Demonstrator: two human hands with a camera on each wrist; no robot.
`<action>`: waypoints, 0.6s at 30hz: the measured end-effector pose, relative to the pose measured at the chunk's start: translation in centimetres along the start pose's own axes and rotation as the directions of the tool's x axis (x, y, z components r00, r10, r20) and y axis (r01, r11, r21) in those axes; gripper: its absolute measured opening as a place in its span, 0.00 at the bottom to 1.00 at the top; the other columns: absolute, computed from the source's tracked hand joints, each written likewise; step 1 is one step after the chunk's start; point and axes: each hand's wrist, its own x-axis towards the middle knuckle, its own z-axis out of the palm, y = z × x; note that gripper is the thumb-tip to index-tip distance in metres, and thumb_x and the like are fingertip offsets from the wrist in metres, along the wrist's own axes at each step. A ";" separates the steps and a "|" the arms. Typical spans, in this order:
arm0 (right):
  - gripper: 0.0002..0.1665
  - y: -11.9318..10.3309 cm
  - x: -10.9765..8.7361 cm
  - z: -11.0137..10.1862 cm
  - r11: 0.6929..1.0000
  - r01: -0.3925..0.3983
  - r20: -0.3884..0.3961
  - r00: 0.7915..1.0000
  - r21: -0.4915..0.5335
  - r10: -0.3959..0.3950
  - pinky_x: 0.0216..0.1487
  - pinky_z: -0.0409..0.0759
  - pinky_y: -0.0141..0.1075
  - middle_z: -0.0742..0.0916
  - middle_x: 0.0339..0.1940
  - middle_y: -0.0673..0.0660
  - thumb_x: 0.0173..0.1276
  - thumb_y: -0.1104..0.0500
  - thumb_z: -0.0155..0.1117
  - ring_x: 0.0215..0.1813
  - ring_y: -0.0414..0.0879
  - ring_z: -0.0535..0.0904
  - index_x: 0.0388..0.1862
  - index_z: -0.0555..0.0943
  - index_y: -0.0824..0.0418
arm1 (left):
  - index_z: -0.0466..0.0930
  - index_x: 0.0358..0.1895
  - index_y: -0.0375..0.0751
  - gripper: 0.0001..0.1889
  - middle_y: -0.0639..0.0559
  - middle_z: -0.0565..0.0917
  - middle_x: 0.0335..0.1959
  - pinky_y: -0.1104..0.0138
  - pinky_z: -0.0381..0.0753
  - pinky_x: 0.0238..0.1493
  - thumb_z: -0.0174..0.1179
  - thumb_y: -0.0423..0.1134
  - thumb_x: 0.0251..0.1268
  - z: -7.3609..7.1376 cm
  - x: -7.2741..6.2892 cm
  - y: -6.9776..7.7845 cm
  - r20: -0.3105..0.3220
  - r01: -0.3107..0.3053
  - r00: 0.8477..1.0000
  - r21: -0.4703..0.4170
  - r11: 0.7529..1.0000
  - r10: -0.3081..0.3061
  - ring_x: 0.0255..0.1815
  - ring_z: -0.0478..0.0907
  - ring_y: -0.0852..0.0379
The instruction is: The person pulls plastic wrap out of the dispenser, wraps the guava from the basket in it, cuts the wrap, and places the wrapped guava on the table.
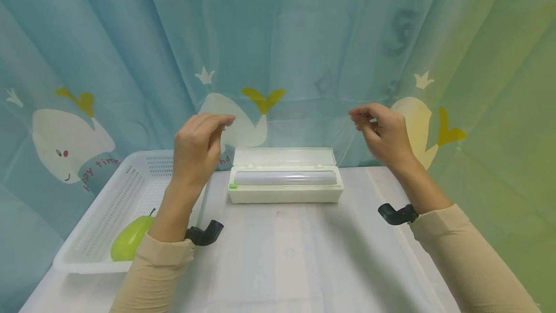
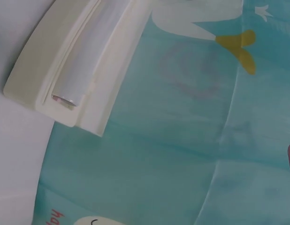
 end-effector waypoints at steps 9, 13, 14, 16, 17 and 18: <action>0.12 -0.2 0.4 -0.5 1.000 0.011 -0.003 1.000 -0.014 -0.011 0.35 0.77 0.16 0.88 0.33 0.57 0.69 0.74 0.57 0.32 0.35 0.80 0.41 0.87 0.65 | 0.88 0.45 0.38 0.11 0.45 0.89 0.37 0.59 0.76 0.35 0.56 0.24 0.70 0.0 0.4 0.1 -0.025 0.011 1.000 -0.012 1.000 -0.011 0.34 0.80 0.47; 0.11 -0.4 0.7 -0.6 1.000 0.020 -0.004 1.000 -0.011 -0.020 0.36 0.77 0.16 0.88 0.33 0.57 0.69 0.73 0.58 0.33 0.34 0.80 0.41 0.87 0.65 | 0.88 0.45 0.38 0.11 0.45 0.89 0.37 0.61 0.74 0.34 0.55 0.27 0.72 -0.2 0.6 0.2 -0.026 -0.005 1.000 0.010 1.000 0.005 0.32 0.78 0.47; 0.11 -0.4 0.7 -0.7 1.000 0.024 -0.005 1.000 -0.012 -0.024 0.36 0.76 0.16 0.88 0.33 0.57 0.69 0.73 0.58 0.33 0.35 0.80 0.41 0.87 0.66 | 0.88 0.45 0.38 0.11 0.45 0.89 0.36 0.61 0.73 0.34 0.55 0.27 0.72 -0.3 0.7 0.2 -0.029 -0.006 1.000 0.009 1.000 0.007 0.32 0.78 0.48; 0.11 -0.5 0.8 -0.7 1.000 0.027 -0.009 1.000 -0.004 -0.027 0.36 0.77 0.16 0.89 0.33 0.57 0.69 0.73 0.59 0.32 0.35 0.80 0.40 0.87 0.66 | 0.88 0.45 0.38 0.11 0.45 0.89 0.36 0.62 0.73 0.33 0.55 0.27 0.73 -0.4 0.7 0.3 -0.026 -0.014 1.000 0.016 1.000 0.015 0.31 0.78 0.48; 0.10 -0.5 0.8 -0.7 1.000 0.031 -0.009 0.999 -0.005 -0.031 0.36 0.77 0.16 0.89 0.33 0.57 0.69 0.73 0.59 0.32 0.35 0.80 0.40 0.87 0.66 | 0.88 0.45 0.38 0.10 0.45 0.89 0.36 0.62 0.72 0.33 0.56 0.27 0.72 -0.4 0.7 0.3 -0.028 -0.016 0.999 0.015 1.000 0.016 0.31 0.78 0.48; 0.10 -0.5 0.8 -0.7 0.999 0.032 -0.010 0.999 -0.008 -0.033 0.36 0.77 0.16 0.89 0.33 0.57 0.69 0.74 0.59 0.32 0.35 0.80 0.40 0.87 0.67 | 0.88 0.45 0.38 0.10 0.45 0.89 0.36 0.63 0.72 0.33 0.56 0.27 0.72 -0.5 0.8 0.4 -0.029 -0.018 0.999 0.014 1.000 0.019 0.31 0.78 0.48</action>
